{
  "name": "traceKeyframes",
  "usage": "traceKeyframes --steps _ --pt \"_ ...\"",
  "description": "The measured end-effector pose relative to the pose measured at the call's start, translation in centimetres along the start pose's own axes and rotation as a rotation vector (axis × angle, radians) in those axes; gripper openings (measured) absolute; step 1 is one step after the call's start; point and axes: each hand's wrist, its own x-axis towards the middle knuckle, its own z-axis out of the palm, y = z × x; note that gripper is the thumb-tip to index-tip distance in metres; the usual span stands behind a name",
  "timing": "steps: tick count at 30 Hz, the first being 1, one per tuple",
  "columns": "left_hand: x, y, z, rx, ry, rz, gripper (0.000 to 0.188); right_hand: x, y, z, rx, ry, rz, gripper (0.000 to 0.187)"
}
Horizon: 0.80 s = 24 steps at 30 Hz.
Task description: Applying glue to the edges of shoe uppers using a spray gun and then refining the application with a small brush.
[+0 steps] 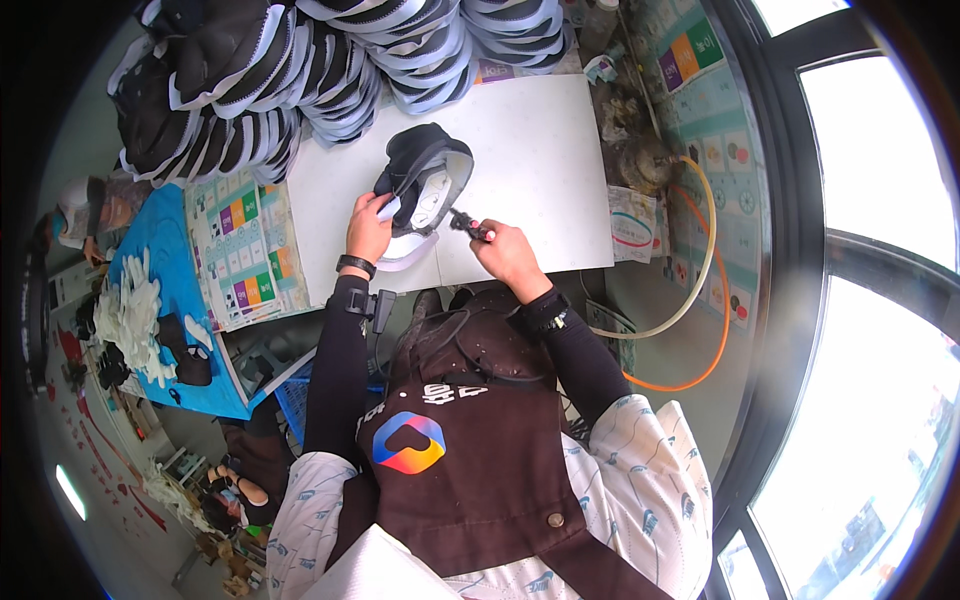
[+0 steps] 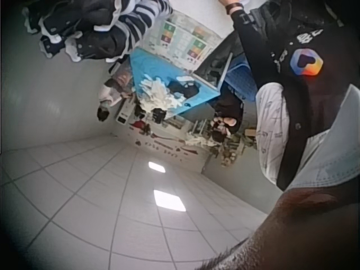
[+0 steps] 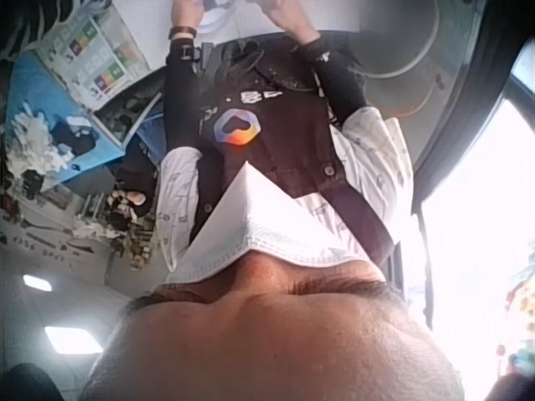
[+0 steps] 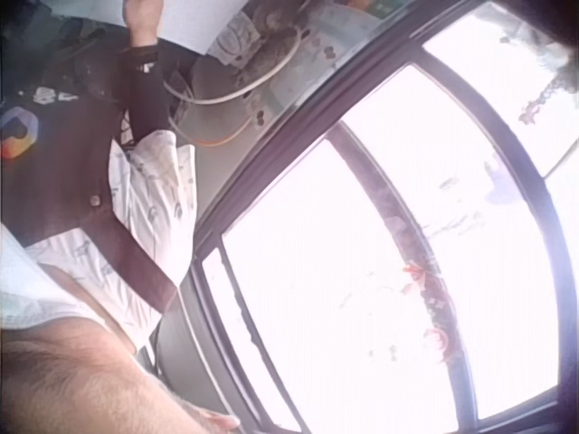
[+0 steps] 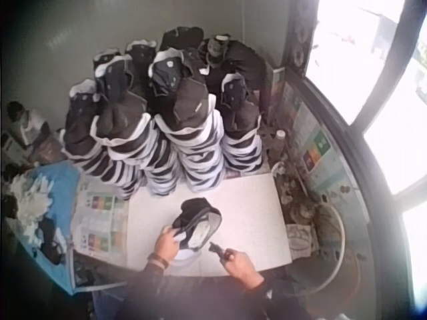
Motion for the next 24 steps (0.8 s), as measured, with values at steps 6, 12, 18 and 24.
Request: traceKeyframes --steps 6,12,18,24 --pt "0.4 0.0 -0.1 0.005 -0.013 -0.001 0.044 0.8 0.8 0.4 0.155 -0.041 -0.029 0.031" --pt "0.9 0.8 -1.2 -0.060 -0.072 -0.019 0.046 2.0 3.7 -3.7 0.371 0.153 -0.072 0.026" --pt "1.7 1.5 -2.9 -0.330 -0.229 -0.047 0.086 0.5 3.5 -7.3 0.420 0.164 0.041 0.023" --pt "2.2 1.9 -1.5 -0.681 -0.223 -0.125 0.099 -0.6 4.4 -8.3 0.490 0.177 0.095 0.024"
